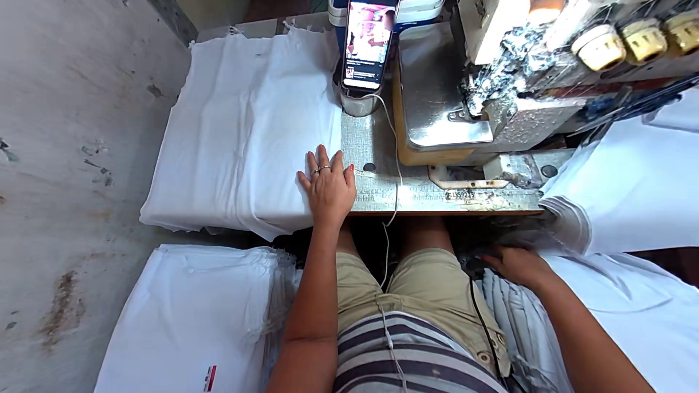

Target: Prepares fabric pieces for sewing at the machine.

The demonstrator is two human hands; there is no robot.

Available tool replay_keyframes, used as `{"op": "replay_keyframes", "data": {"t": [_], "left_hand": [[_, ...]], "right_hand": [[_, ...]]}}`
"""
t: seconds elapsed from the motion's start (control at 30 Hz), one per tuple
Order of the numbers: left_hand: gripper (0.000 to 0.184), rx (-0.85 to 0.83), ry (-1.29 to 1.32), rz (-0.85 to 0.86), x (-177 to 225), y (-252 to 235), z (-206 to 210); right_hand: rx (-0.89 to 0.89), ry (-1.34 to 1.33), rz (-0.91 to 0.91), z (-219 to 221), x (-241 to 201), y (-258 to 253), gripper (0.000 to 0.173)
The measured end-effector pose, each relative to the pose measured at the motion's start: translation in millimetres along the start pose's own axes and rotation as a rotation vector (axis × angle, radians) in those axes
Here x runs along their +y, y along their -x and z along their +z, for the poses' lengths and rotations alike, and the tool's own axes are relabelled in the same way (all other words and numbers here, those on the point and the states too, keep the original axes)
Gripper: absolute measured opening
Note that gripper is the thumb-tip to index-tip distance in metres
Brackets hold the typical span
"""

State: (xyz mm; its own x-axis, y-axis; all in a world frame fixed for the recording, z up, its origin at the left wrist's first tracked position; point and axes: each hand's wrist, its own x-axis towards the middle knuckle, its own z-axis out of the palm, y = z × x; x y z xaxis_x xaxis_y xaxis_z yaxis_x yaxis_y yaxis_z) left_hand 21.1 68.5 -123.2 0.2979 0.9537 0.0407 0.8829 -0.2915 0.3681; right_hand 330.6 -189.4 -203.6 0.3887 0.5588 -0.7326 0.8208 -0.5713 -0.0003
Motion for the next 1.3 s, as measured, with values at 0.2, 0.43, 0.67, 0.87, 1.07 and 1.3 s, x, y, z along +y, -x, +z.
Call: {"op": "replay_keyframes", "data": {"t": [0.2,0.43,0.67,0.87,1.07,1.3], "left_hand": [[0.050,0.001,-0.002,-0.001,0.1,-0.1,-0.2],[0.050,0.000,-0.005,-0.002,-0.5,-0.2,0.4],[0.050,-0.001,0.000,-0.002,-0.5,-0.5,0.3],[0.050,-0.007,-0.001,-0.004,0.2,-0.6,-0.6],[0.050,-0.002,0.008,-0.003,-0.1,-0.3,0.4],[0.050,-0.011,-0.008,-0.005,0.4,-0.6,-0.8]], "right_hand": [[0.000,0.002,-0.004,0.9,0.4,-1.5,0.052],[-0.007,0.006,0.002,-0.8,-0.8,-0.2,0.051],[0.016,-0.018,-0.017,0.9,0.9,0.0,0.051],[0.010,-0.021,-0.015,0.1,0.5,-0.2,0.051],[0.007,-0.014,-0.010,0.2,-0.2,-0.2,0.051],[0.001,0.005,-0.003,-0.6,-0.5,-0.3,0.052]]}}
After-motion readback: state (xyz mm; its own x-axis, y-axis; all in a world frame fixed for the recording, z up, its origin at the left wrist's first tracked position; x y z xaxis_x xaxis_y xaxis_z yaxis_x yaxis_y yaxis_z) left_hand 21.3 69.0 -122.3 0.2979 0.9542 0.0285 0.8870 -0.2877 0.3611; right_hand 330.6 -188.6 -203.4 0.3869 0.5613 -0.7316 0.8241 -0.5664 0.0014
